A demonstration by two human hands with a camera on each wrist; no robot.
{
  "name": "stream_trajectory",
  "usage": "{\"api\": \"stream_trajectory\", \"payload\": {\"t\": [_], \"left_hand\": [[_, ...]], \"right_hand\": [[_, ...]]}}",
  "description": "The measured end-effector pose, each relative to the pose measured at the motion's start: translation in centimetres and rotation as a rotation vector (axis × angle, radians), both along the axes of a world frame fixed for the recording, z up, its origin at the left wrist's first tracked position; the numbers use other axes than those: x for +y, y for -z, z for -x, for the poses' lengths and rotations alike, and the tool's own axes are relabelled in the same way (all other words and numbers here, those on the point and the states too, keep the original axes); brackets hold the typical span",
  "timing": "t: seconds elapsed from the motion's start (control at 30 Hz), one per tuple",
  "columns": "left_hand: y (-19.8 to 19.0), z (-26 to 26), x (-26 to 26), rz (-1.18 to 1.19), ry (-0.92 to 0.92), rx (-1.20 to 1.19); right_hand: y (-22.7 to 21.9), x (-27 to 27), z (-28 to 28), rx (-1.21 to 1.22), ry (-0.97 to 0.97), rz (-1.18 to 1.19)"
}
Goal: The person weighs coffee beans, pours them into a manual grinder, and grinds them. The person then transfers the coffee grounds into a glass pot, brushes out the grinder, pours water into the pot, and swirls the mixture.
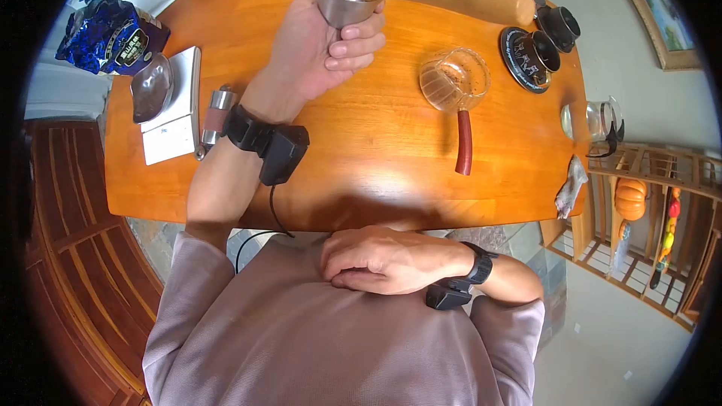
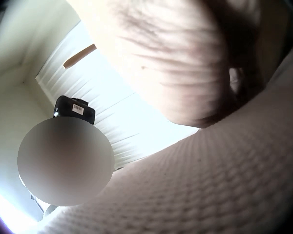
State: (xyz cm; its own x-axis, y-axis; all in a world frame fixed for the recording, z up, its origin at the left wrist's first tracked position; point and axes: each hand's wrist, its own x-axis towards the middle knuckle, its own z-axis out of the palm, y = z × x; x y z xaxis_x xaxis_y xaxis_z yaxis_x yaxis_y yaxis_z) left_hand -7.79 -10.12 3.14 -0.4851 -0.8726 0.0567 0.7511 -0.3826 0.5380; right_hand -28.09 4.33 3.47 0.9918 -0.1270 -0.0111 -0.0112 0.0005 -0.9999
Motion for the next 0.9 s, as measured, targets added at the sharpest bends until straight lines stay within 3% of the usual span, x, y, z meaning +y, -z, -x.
{"api": "stream_trajectory", "payload": {"t": [0.17, 0.23, 0.33, 0.4, 0.5, 0.73, 0.8, 0.9], "left_hand": [[0.4, -0.2, -0.2, 0.011, 0.011, 0.011], [0.2, -0.2, -0.1, -0.009, -0.018, -0.008], [0.7, 0.0, -0.2, -0.036, -0.02, 0.036], [0.8, 0.1, -0.1, -0.042, -0.016, 0.032], [0.7, 0.3, 0.0, -0.069, -0.002, 0.009], [0.7, 0.1, -0.1, -0.093, -0.002, 0.02], [0.8, -0.2, -0.6, -0.077, 0.004, 0.004], [1.3, -0.1, -0.4, -0.058, 0.026, 0.001]], "right_hand": [[-0.6, -0.5, 0.6, 0.028, -0.005, -0.014], [-1.1, -1.7, 1.2, -0.009, -0.132, -0.046], [-1.6, -2.0, 2.3, -0.041, -0.162, -0.121], [-2.1, -0.6, 1.4, 0.012, 0.149, 0.123], [-2.2, -0.1, 0.2, -0.004, 0.177, 0.214], [-1.5, -3.4, 3.1, -0.017, -0.292, -0.05], [-2.1, -3.6, 3.2, 0.108, -0.103, -0.039], [-3.1, -3.2, 1.1, 0.136, 0.339, 0.247]]}}
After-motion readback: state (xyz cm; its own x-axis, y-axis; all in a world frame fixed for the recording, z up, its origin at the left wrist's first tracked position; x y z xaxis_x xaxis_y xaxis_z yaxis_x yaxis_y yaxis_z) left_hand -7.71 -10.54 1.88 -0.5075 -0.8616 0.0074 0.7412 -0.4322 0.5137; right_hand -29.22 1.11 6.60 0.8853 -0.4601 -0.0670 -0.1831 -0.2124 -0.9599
